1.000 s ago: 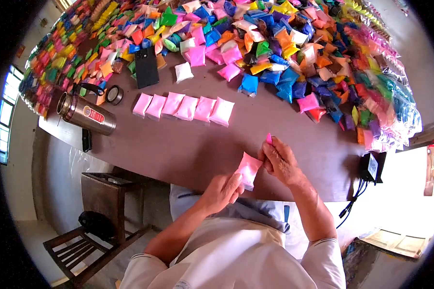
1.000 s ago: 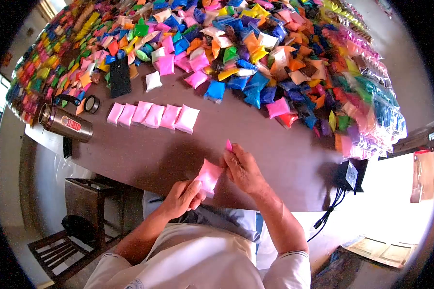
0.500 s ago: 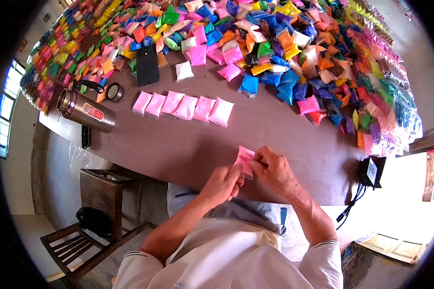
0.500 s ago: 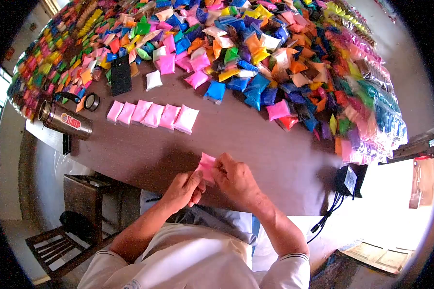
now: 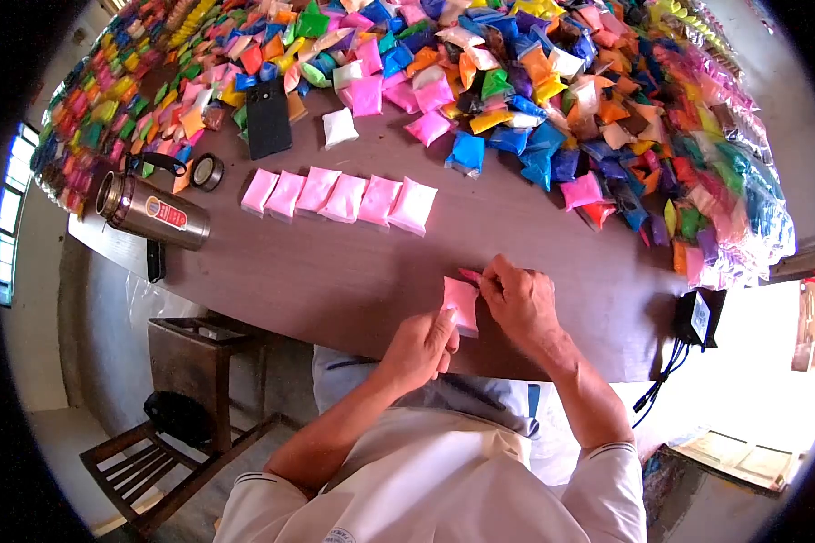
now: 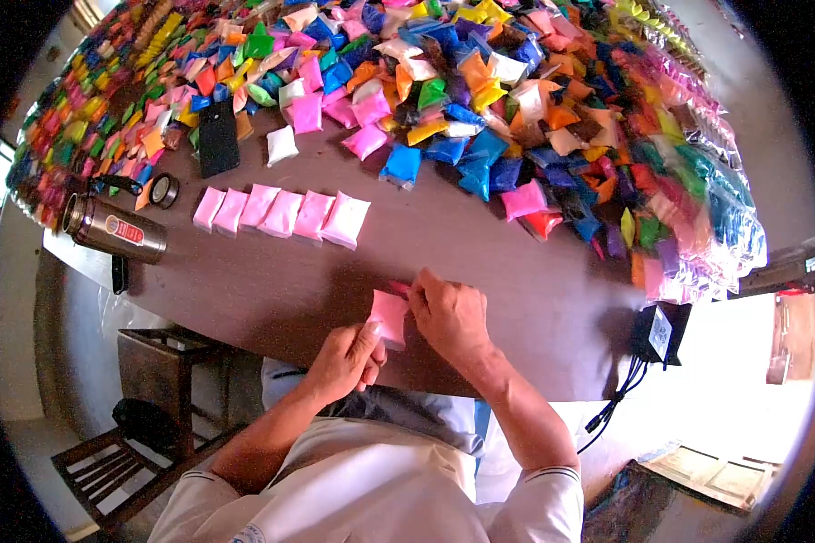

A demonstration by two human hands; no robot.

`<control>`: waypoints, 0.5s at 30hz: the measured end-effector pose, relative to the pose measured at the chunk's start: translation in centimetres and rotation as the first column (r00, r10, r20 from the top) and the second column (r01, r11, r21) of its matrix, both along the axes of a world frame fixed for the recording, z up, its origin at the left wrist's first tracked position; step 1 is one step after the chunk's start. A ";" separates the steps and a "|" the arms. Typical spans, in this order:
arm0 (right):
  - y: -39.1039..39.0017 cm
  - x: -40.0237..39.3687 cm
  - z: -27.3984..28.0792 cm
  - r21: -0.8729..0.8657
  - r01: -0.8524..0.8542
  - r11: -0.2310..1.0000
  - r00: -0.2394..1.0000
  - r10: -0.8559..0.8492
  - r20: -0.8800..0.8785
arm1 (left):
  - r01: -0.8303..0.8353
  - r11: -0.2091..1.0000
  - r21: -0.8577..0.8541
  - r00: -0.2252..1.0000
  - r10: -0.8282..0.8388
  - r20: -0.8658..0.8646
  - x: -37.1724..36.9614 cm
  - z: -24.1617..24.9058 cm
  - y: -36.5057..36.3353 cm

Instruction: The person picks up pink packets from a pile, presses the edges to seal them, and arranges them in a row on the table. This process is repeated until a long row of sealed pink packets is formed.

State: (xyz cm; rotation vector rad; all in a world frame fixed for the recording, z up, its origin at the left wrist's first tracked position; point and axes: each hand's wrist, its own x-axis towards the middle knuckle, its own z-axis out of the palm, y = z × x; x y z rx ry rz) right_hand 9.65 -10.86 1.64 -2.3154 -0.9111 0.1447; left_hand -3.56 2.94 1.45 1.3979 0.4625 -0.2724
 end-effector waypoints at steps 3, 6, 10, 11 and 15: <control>0.1 0.4 1.0 -0.039 0.058 0.998 0.997 -0.057 0.043 | -0.018 0.998 0.055 0.999 0.016 0.029 -0.1 0.1 -0.2; -0.1 0.2 2.2 0.088 0.009 0.996 0.979 0.009 -0.201 | -0.019 0.999 0.045 0.999 0.017 0.038 -0.3 0.0 -0.1; -0.1 -1.3 2.4 0.096 -0.148 0.984 0.977 0.161 -0.143 | -0.042 0.996 0.075 0.996 0.036 0.085 -0.4 -0.2 -0.6; 0.1 -1.3 2.2 0.048 -0.178 0.983 0.981 0.181 -0.067 | -0.051 0.996 0.072 0.994 0.044 0.096 -0.4 -0.1 -0.7; 0.7 -0.6 1.8 -0.057 -0.167 0.984 0.984 0.170 0.055 | 0.010 0.997 0.072 1.000 -0.009 -0.016 -0.2 0.0 -0.1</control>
